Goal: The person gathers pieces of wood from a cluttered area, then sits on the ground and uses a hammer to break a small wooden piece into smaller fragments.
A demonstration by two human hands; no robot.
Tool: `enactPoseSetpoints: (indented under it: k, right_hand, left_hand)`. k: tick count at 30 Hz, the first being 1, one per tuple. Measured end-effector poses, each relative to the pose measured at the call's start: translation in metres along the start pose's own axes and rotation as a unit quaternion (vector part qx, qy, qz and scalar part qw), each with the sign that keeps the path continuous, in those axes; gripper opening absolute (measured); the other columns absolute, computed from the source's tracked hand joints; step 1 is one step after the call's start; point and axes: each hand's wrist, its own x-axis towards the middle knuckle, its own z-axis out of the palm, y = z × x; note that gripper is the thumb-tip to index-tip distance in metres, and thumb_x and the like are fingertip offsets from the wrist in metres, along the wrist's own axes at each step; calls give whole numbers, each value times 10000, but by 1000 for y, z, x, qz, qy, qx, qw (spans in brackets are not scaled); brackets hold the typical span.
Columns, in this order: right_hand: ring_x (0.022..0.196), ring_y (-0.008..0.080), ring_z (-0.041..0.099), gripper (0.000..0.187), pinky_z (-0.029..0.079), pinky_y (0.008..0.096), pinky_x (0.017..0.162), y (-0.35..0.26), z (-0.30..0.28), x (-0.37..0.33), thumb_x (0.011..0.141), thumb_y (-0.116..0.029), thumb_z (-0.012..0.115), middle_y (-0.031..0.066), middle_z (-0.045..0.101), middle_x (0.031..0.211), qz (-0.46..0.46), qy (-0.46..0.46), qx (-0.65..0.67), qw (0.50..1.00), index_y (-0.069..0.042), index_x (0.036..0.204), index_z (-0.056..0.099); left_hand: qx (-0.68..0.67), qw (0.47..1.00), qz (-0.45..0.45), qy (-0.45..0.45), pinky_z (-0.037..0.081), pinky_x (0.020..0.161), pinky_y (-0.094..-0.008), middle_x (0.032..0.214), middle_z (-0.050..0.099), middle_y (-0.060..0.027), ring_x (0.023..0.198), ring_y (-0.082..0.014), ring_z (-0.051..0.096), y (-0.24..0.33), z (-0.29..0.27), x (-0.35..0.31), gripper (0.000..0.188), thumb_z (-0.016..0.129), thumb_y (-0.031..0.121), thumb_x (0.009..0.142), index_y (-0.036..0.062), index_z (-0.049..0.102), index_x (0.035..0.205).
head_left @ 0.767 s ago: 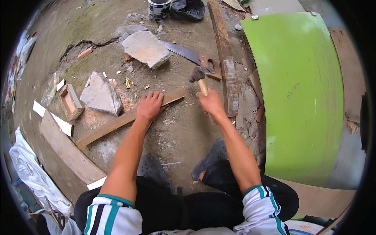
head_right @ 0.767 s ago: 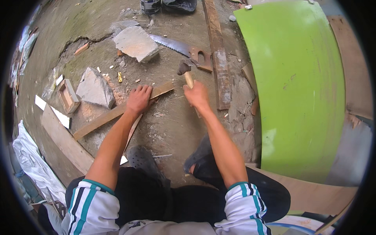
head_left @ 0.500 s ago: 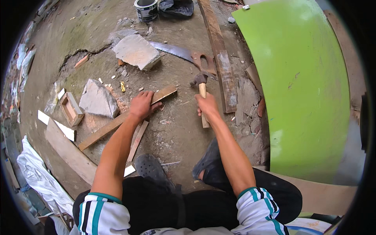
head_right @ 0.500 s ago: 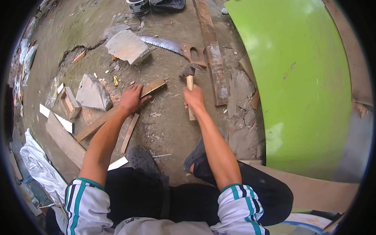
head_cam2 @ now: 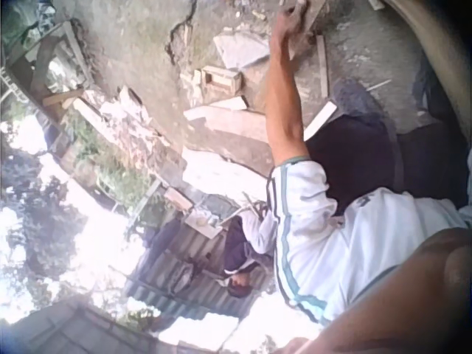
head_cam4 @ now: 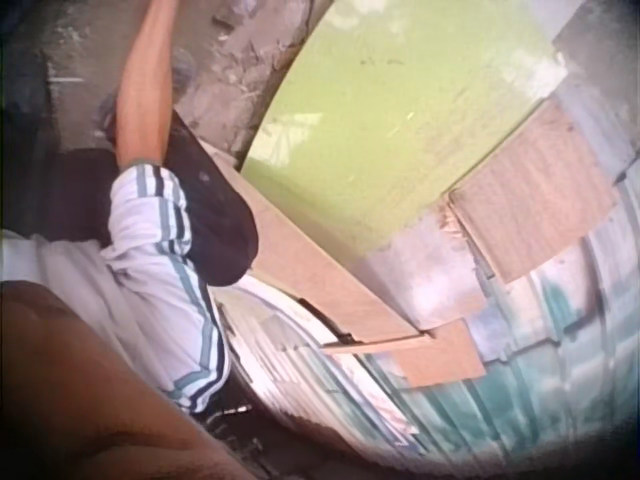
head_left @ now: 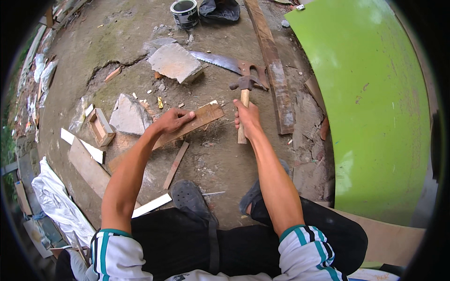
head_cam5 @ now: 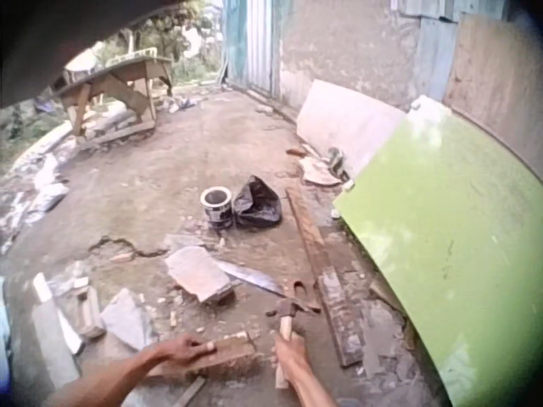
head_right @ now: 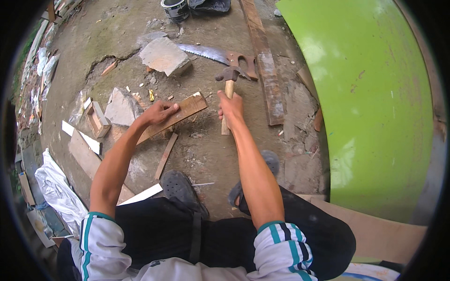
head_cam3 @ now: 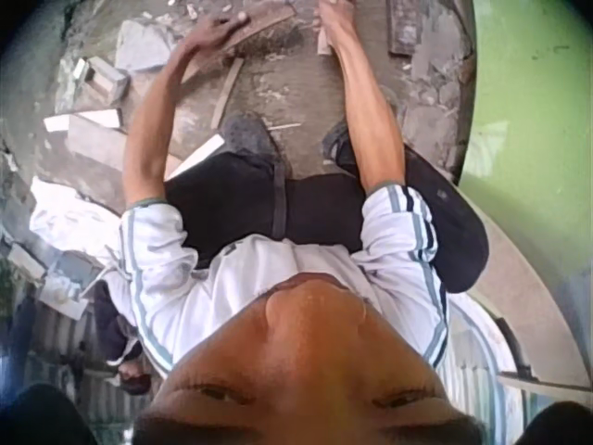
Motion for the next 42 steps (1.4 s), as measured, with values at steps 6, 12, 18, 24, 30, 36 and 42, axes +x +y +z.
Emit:
enactPoseSetpoints:
  k: [6, 12, 18, 24, 30, 36, 42]
  right_hand:
    - [468, 108, 464, 355, 393, 270, 391, -13, 11, -26, 951, -306, 615, 168, 667, 984, -23, -60, 92, 994, -19, 1118, 488]
    - [469, 101, 469, 313, 393, 263, 395, -12, 28, -43, 933, -245, 660, 122, 626, 953, -61, -101, 169, 979, -48, 1081, 467]
    - [475, 86, 473, 318, 401, 261, 396, -13, 31, -46, 899, -195, 724, 31, 518, 815, -87, -119, 227, 963, -93, 1033, 454]
    - [475, 96, 485, 377, 418, 267, 389, -12, 27, -51, 871, -208, 766, 31, 509, 774, -103, -104, 189, 971, -73, 1003, 440]
    - [479, 102, 489, 364, 420, 269, 388, -16, 34, -51, 876, -207, 762, 54, 540, 794, -100, -77, 156, 980, -62, 991, 448]
    - [467, 112, 502, 286, 416, 273, 376, -25, 40, -42, 906, -220, 708, 75, 583, 782, -126, -69, 106, 984, -38, 959, 493]
    - [424, 118, 500, 235, 402, 284, 359, -18, 23, -26, 923, -229, 669, 31, 528, 647, -138, 30, -84, 986, -40, 919, 529]
  left_hand:
    - [21, 991, -131, -36, 470, 667, -370, 745, 668, -79, 724, -173, 602, 3, -34, 3, 885, 377, 816, 874, 10, 742, 895]
    - [-160, 972, -135, -102, 497, 795, -357, 1152, 673, -129, 931, -189, 634, 10, -40, 8, 847, 397, 764, 902, 43, 619, 1288]
    - [-171, 962, -115, -177, 513, 785, -340, 1087, 696, -104, 946, -164, 644, 35, -46, 7, 832, 372, 755, 915, 45, 629, 1265]
    - [-37, 978, -111, -175, 510, 861, -366, 1117, 695, -140, 1004, -221, 655, 54, -57, 5, 908, 357, 794, 892, 17, 630, 1273]
    - [-29, 994, -62, -88, 474, 949, -384, 1162, 679, -178, 1065, -290, 640, 46, -61, 5, 942, 478, 808, 830, 17, 597, 1328]
    - [70, 996, 16, 50, 519, 862, -400, 1018, 711, -187, 973, -312, 680, 58, -49, -8, 877, 735, 731, 668, 32, 671, 1194]
    - [221, 932, -1, 287, 537, 771, -455, 978, 673, -162, 934, -344, 670, 61, -18, -4, 682, 698, 642, 776, 57, 637, 1122]
